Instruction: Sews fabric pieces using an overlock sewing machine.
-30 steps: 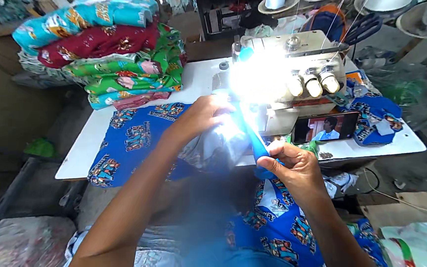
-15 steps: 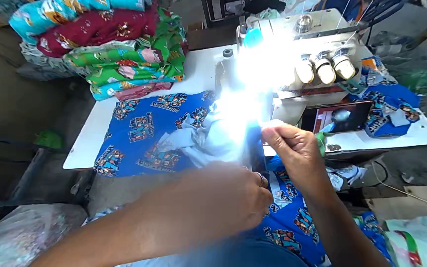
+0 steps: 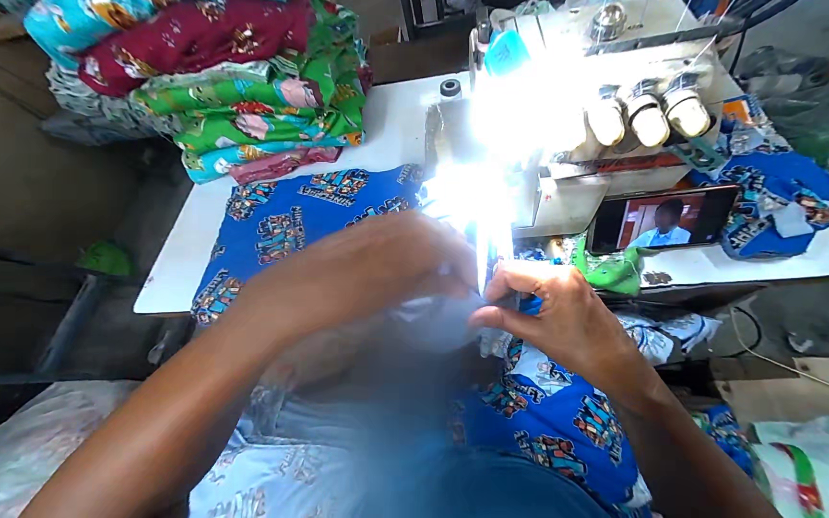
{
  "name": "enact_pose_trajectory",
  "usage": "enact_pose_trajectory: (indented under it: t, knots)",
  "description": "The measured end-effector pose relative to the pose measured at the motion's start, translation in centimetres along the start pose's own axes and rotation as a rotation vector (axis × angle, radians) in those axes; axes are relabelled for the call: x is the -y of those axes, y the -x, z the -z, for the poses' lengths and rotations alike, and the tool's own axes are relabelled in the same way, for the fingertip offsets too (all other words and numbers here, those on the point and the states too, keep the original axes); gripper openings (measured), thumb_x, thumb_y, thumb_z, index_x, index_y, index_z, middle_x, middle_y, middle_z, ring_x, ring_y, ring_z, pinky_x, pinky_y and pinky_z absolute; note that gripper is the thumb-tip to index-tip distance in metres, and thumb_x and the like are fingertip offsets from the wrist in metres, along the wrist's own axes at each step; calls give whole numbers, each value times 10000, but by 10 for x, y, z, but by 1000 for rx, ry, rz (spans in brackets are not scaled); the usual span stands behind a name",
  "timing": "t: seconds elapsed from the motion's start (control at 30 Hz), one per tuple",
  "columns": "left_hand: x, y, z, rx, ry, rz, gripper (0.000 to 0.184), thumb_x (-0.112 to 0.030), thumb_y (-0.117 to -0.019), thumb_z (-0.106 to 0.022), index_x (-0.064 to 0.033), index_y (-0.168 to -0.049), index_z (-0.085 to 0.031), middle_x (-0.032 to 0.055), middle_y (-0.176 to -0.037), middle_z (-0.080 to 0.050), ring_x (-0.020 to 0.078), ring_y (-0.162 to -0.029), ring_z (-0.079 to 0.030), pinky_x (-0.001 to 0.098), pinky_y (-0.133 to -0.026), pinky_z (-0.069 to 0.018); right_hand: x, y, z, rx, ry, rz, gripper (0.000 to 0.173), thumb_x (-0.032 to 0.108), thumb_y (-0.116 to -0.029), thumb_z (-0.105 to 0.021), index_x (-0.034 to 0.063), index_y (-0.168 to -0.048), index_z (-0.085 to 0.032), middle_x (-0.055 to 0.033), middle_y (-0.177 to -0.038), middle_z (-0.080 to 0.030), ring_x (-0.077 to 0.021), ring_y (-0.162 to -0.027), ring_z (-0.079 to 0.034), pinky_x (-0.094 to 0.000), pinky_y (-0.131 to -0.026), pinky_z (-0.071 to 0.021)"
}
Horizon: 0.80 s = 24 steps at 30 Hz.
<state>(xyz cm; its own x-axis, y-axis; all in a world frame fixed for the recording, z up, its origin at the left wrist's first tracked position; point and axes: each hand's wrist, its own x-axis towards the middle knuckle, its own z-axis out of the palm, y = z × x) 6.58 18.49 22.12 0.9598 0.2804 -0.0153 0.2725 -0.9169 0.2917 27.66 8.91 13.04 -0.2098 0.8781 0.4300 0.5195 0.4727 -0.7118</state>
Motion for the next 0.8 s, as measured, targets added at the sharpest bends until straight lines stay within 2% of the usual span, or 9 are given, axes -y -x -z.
enact_pose_trajectory:
  t: [0.07,0.13,0.23,0.3,0.37,0.43,0.5,0.7,0.8]
  knots:
    - [7,-2,1,-34,-17,6,182,-321,-973,-629,-178,-981,-741,-41,-884,-676,42,-707,-603,205,-624,-489,-1,2,1,12,20,-18,252,390,-905,-723,140,-868,-735,57,-811,-664,-34,-743,-618,-236,-651,-485]
    - [0,-4,2,-63,6,35,237,-371,-948,-657,-178,-1073,-716,-38,-989,-676,21,-690,-564,176,-597,-465,-4,4,2,25,8,8,225,333,-952,-674,132,-906,-763,42,-872,-701,-44,-808,-643,-248,-708,-499]
    - [-17,-12,-3,-95,42,98,715,-536,-820,-742,-179,-1420,-588,8,-1371,-582,36,-813,-566,199,-628,-481,-6,7,4,38,-25,89,233,292,-995,-622,134,-958,-788,33,-974,-741,-49,-946,-669,-248,-826,-515]
    - [-20,-18,-9,-67,-14,103,902,-619,-774,-733,-135,-1506,-521,65,-1474,-552,122,-889,-630,312,-669,-535,-6,5,7,46,-56,138,220,257,-1003,-616,123,-952,-783,33,-959,-734,-38,-944,-658,-239,-829,-499]
    - [-18,-19,-12,-32,-125,113,870,-715,-780,-657,-133,-1425,-610,70,-1312,-668,179,-858,-671,392,-652,-542,-7,3,10,44,-70,169,202,242,-1000,-628,112,-943,-772,43,-934,-714,-20,-920,-640,-209,-818,-492]
    - [-12,-17,-8,-37,-235,87,657,-743,-802,-595,-174,-1085,-763,24,-975,-711,188,-751,-674,406,-566,-523,-7,1,11,25,-84,178,185,232,-986,-649,101,-952,-776,35,-959,-724,-23,-957,-653,-199,-843,-506]
    - [-9,-15,8,-4,-298,58,520,-691,-855,-582,-193,-854,-733,-9,-820,-647,161,-697,-648,378,-535,-500,-6,-2,10,-5,-94,172,176,227,-979,-659,101,-961,-780,25,-987,-736,-42,-1009,-663,-215,-877,-516]
    - [-13,-2,43,29,-304,15,319,-499,-949,-538,-260,-894,-742,-96,-806,-639,49,-642,-612,269,-527,-501,13,-20,-5,-163,-143,186,98,128,-963,-668,71,-976,-748,7,-919,-695,-94,-896,-643,-305,-824,-515]
    - [-9,9,52,-17,-192,-21,349,-535,-969,-536,-272,-809,-702,-151,-782,-596,-53,-640,-542,143,-535,-445,16,-23,-12,-253,-176,139,177,135,-967,-676,67,-1122,-725,-31,-1120,-701,-149,-1104,-645,-376,-964,-519]
